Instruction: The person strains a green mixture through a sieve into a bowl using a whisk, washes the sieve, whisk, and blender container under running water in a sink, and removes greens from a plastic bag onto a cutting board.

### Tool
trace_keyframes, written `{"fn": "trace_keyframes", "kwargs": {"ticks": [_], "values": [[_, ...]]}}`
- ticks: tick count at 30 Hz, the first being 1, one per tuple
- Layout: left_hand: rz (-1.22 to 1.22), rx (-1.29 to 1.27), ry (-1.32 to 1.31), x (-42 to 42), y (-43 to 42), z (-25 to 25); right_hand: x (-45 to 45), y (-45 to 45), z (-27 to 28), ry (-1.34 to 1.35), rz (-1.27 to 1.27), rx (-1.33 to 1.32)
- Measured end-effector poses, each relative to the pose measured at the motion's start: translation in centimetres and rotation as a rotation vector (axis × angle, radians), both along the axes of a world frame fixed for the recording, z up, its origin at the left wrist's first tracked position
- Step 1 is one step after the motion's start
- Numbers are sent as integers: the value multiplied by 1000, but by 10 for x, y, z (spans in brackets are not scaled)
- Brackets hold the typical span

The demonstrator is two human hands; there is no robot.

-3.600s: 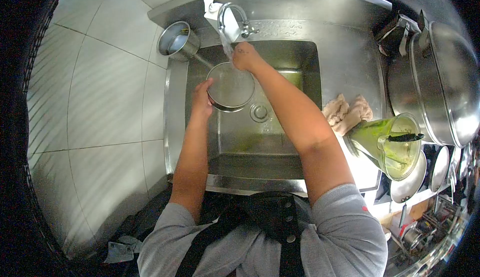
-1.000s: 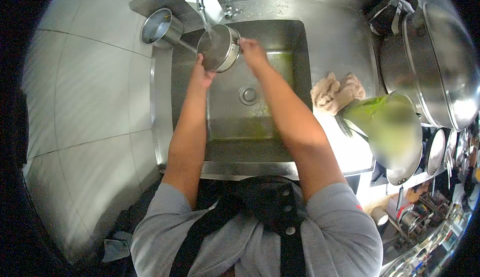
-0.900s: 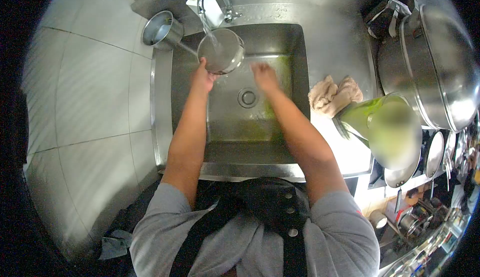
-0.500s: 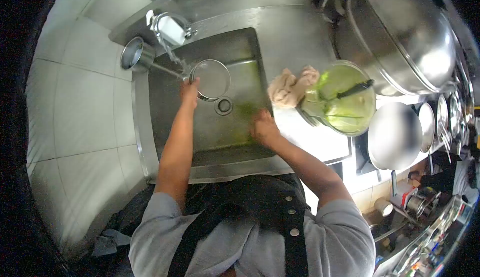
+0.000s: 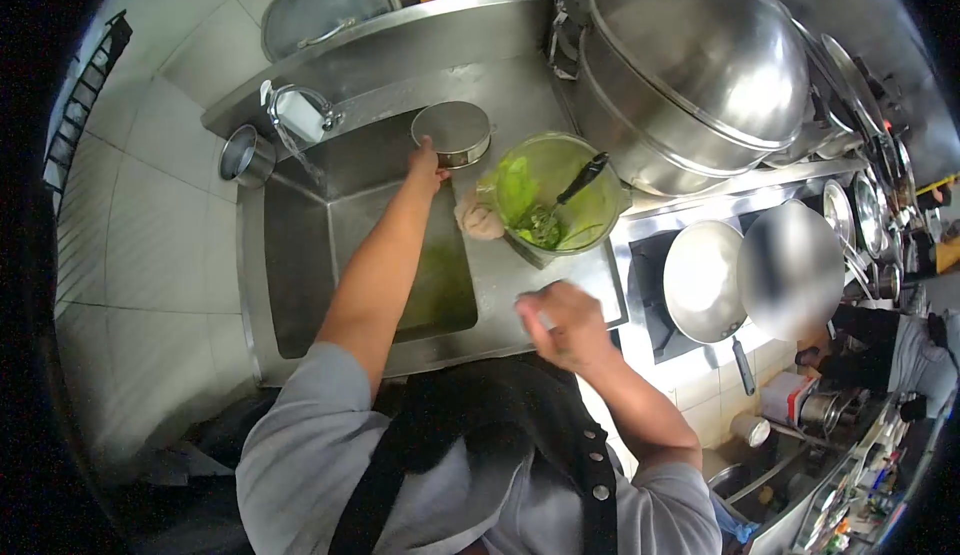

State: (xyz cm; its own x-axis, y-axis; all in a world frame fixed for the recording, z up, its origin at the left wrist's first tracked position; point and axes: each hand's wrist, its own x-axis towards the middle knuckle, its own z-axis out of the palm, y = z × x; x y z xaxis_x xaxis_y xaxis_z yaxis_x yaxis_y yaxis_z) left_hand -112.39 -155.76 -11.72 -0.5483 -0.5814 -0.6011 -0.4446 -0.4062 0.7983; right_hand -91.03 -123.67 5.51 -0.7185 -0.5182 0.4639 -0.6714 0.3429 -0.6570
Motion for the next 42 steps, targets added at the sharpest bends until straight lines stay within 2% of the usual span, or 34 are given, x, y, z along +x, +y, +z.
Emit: {"fn": "trace_keyframes", "kwargs": {"ticks": [2, 4, 5, 6, 8, 9, 11, 14, 15, 17, 18, 21, 25, 27, 29, 30, 31, 32, 34, 35, 39, 42], "values": [[-43, 73, 22, -10, 14, -1, -19, 14, 39, 263, -305, 211], [-8, 90, 6, -40, 14, -35, -55, 11, 77, 371, -383, 266], [12, 99, 0, -50, 16, -45, -76, 7, 81, 451, -352, 356], [-31, 75, -15, -49, 22, -34, -95, 3, 84, 530, -318, 448], [-109, 24, -53, -34, 33, -2, -122, 0, 78, 538, -261, 761], [-146, 7, -32, -29, 32, -5, -131, -3, 73, 539, -227, 916], [-217, -28, 13, -19, 25, -9, -141, -9, 68, 571, -166, 1035], [-250, -32, -18, 24, 15, 29, -141, -17, 63, 641, -114, 1177], [-226, -19, -56, 32, 5, 22, -141, -20, 62, 667, -100, 1219], [-181, 5, -124, 48, -23, 2, -137, -13, 66, 662, -73, 1131], [-181, 3, -70, 60, -38, -5, -134, -5, 72, 660, -60, 1087], [-164, -5, 45, 106, -76, -14, -119, 29, 119, 544, -270, 1018], [-102, -25, 120, 146, -105, 13, -84, 37, 207, 402, -411, 845], [-89, -35, 237, 158, -105, 40, -66, 17, 211, 365, -482, 691], [-113, -8, 414, 161, -98, 64, -55, -6, 197, 340, -498, 602], [-137, 22, 503, 161, -96, 69, -44, -34, 183, 187, -513, 420], [-137, 122, 557, 160, -95, 70, -37, -57, 162, 110, -503, 358], [-144, 223, 613, 158, -97, 70, -39, -80, 129, 109, -385, 208], [-92, 395, 738, 154, -105, 76, -45, -140, 67, 58, -281, 152], [-70, 487, 794, 155, -111, 76, -51, -174, 39, -60, -249, 161], [96, 456, 812, 130, -173, 70, -82, -280, -83, -287, -151, 85], [-45, 238, 684, 118, -224, 53, -99, -322, -144, -540, -47, 39]]}}
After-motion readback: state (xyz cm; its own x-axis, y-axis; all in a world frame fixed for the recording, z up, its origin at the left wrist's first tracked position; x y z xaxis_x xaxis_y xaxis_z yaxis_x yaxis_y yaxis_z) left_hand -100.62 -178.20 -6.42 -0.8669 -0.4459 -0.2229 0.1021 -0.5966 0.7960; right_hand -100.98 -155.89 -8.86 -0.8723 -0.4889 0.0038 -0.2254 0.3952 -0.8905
